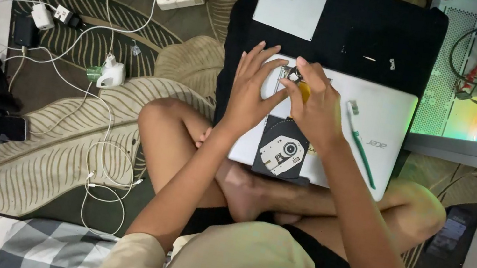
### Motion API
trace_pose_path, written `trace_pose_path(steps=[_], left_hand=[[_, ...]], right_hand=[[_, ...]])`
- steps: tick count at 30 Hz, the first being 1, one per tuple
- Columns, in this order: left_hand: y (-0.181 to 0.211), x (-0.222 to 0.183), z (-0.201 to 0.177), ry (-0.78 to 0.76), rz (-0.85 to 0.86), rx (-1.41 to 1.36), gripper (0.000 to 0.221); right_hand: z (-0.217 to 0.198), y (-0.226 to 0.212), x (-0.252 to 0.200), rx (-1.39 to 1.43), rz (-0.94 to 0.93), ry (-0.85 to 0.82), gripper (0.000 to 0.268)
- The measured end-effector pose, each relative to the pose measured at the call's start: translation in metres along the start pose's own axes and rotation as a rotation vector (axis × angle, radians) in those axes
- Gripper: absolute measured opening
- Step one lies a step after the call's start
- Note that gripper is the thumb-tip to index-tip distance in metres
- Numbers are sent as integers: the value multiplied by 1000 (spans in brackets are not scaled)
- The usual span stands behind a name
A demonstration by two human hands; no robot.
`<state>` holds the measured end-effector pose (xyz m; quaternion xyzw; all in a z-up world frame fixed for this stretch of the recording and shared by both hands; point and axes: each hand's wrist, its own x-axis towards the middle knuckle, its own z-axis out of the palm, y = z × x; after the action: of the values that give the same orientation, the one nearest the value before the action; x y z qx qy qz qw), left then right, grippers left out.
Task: The person is disassembling and cleaning an internal laptop optical drive using a screwdriver and a toothbrush.
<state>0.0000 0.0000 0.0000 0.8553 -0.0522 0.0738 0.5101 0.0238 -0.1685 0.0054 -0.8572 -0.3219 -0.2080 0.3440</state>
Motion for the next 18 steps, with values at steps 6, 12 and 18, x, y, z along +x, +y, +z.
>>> trace_pose_path(steps=[6, 12, 18], left_hand=[[1, -1, -1, 0, 6, -10, 49], [-2, 0, -6, -42, 55, -34, 48], [-18, 35, -33, -232, 149, 147, 19]], right_hand=[[-15, -28, 9, 5, 48, -6, 52], [-4, -20, -2, 275, 87, 95, 53], [-13, -9, -2, 291, 179, -34, 49]])
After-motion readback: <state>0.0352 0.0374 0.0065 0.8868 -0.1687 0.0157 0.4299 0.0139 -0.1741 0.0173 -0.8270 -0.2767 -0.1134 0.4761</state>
